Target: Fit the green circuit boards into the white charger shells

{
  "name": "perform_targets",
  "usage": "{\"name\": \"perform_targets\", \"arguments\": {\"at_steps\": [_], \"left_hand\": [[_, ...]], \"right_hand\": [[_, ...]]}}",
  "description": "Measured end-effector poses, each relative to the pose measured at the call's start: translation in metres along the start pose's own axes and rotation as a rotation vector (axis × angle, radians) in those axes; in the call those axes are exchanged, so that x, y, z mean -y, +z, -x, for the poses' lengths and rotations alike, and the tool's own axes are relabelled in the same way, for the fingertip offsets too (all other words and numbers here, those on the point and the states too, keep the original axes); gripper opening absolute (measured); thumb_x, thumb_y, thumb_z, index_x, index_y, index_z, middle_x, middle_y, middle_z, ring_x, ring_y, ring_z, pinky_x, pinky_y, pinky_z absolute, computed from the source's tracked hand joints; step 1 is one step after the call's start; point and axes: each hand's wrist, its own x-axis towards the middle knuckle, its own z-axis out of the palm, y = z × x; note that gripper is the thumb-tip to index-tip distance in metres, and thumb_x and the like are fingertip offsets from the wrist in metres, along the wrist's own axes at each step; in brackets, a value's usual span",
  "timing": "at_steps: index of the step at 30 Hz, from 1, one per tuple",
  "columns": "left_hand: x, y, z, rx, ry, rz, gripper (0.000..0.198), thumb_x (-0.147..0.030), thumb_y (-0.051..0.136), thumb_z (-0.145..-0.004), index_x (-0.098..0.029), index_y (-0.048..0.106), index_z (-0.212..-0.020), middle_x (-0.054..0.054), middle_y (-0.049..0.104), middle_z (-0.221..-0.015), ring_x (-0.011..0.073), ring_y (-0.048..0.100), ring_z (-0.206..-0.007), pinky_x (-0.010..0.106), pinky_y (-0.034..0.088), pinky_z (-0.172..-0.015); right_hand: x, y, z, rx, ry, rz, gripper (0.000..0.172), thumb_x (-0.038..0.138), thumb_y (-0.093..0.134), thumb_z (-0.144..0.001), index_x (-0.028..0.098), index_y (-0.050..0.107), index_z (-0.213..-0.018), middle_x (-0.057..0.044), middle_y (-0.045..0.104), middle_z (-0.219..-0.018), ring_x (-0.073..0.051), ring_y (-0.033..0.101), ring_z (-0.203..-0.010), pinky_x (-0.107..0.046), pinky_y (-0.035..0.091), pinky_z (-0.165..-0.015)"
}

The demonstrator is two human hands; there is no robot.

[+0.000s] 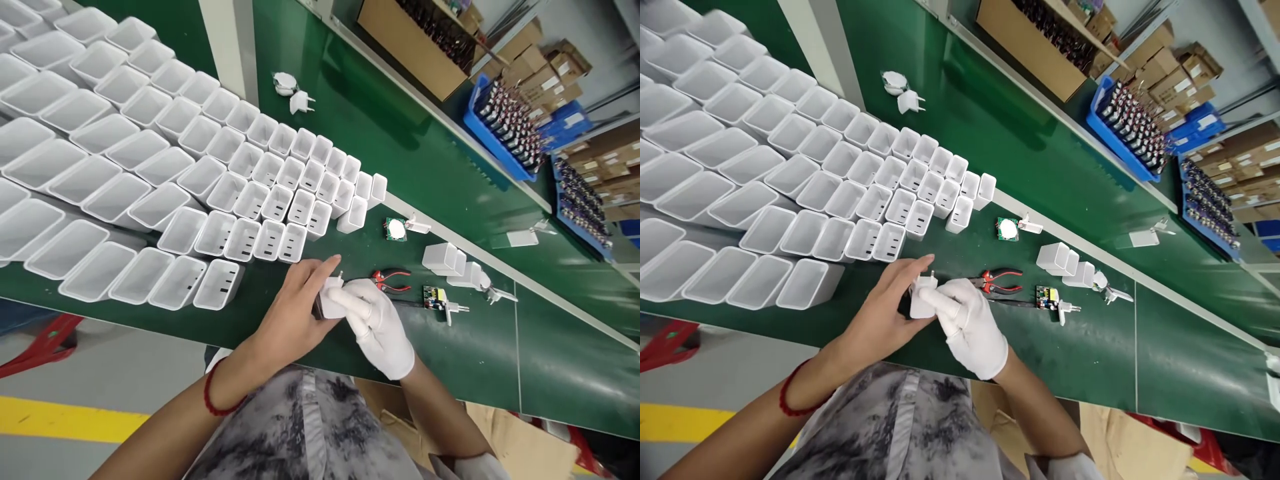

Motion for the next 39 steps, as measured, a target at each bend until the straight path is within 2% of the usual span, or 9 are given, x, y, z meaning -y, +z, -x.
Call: {"name": "perform_targets", "arguments": {"at_steps": [4, 8, 10, 12, 14, 19, 27, 34, 39], "left_hand": [[0.008, 0.007, 0.003, -0.181, -0.041, 0.091, 0.032, -0.015, 0.067, -0.081, -0.022, 0.055, -0.11, 0.004, 0.061, -0.102, 0.0146, 0.063, -0.081, 0.026, 0.055, -0.069], [0.009, 0.006, 0.011, -0.207, -0.144, 0.262, 0.049, -0.02, 0.069, -0.08, -0.023, 0.05, -0.124, 0.002, 0.06, -0.098, 0.0141, 0.062, -0.081, 0.025, 0.057, -0.07], [0.007, 0.002, 0.013, -0.158, -0.169, 0.324, 0.055, -0.019, 0.065, -0.082, -0.025, 0.047, -0.134, 0.002, 0.057, -0.096, 0.0147, 0.062, -0.084, 0.026, 0.058, -0.073], [0.006, -0.001, 0.012, -0.09, -0.148, 0.347, 0.046, -0.018, 0.06, -0.085, -0.024, 0.054, -0.13, 0.002, 0.055, -0.094, 0.0139, 0.06, -0.082, 0.025, 0.058, -0.071], [0.004, -0.003, 0.011, -0.052, -0.117, 0.353, 0.033, -0.017, 0.057, -0.086, -0.023, 0.061, -0.119, 0.003, 0.054, -0.093, 0.013, 0.059, -0.079, 0.023, 0.056, -0.067], [0.006, -0.001, 0.012, -0.009, -0.101, 0.32, 0.02, -0.021, 0.052, -0.091, -0.022, 0.059, -0.111, 0.001, 0.052, -0.087, 0.0119, 0.055, -0.072, 0.022, 0.052, -0.063], [0.021, 0.0, 0.01, 0.188, -0.158, 0.324, 0.022, -0.028, 0.046, -0.098, -0.024, 0.05, -0.119, 0.002, 0.05, -0.092, 0.0121, 0.056, -0.071, 0.023, 0.051, -0.061], [0.018, -0.007, 0.006, 0.233, -0.102, 0.259, 0.028, -0.022, 0.046, -0.097, -0.022, 0.045, -0.125, 0.003, 0.052, -0.095, 0.0146, 0.057, -0.078, 0.026, 0.052, -0.074], [0.022, -0.002, 0.006, 0.177, -0.131, 0.25, 0.023, -0.025, 0.048, -0.096, -0.023, 0.05, -0.119, 0.001, 0.052, -0.089, 0.0111, 0.055, -0.067, 0.023, 0.049, -0.063]], "right_hand": [[0.0, 0.019, 0.011, -0.154, 0.373, -0.146, 0.053, 0.032, 0.053, -0.097, 0.031, 0.038, -0.148, -0.008, 0.06, -0.119, -0.017, 0.065, -0.091, -0.036, 0.057, -0.083], [0.003, 0.033, 0.014, -0.038, 0.49, -0.185, 0.046, 0.043, 0.056, -0.095, 0.023, 0.056, -0.137, -0.013, 0.058, -0.128, -0.025, 0.058, -0.117, -0.046, 0.047, -0.105], [0.004, 0.034, 0.011, 0.006, 0.544, -0.308, 0.046, 0.045, 0.051, -0.097, 0.024, 0.055, -0.137, -0.012, 0.057, -0.124, -0.023, 0.061, -0.109, -0.043, 0.055, -0.096], [0.006, 0.031, 0.006, 0.066, 0.658, -0.475, 0.051, 0.051, 0.05, -0.095, 0.026, 0.053, -0.14, -0.011, 0.053, -0.12, -0.016, 0.064, -0.085, -0.033, 0.062, -0.067], [0.007, 0.026, 0.0, 0.107, 0.776, -0.612, 0.056, 0.056, 0.055, -0.091, 0.026, 0.055, -0.138, -0.008, 0.049, -0.117, -0.01, 0.061, -0.067, -0.025, 0.058, -0.048], [0.009, 0.014, -0.016, 0.113, 0.933, -0.795, 0.048, 0.054, 0.073, -0.078, 0.024, 0.071, -0.116, -0.004, 0.049, -0.114, -0.01, 0.066, -0.076, -0.024, 0.063, -0.061], [0.004, 0.002, -0.032, 0.228, 1.015, -0.741, 0.046, 0.056, 0.073, -0.078, 0.022, 0.074, -0.11, -0.004, 0.052, -0.108, -0.008, 0.066, -0.066, -0.025, 0.064, -0.06], [-0.003, 0.0, -0.029, 0.299, 0.925, -0.683, 0.045, 0.058, 0.068, -0.082, 0.026, 0.073, -0.113, -0.003, 0.045, -0.107, -0.011, 0.064, -0.081, -0.024, 0.064, -0.063], [-0.009, 0.003, -0.029, 0.315, 0.888, -0.653, 0.052, 0.061, 0.07, -0.078, 0.023, 0.073, -0.113, -0.005, 0.048, -0.11, -0.013, 0.064, -0.08, -0.024, 0.063, -0.057]]}}
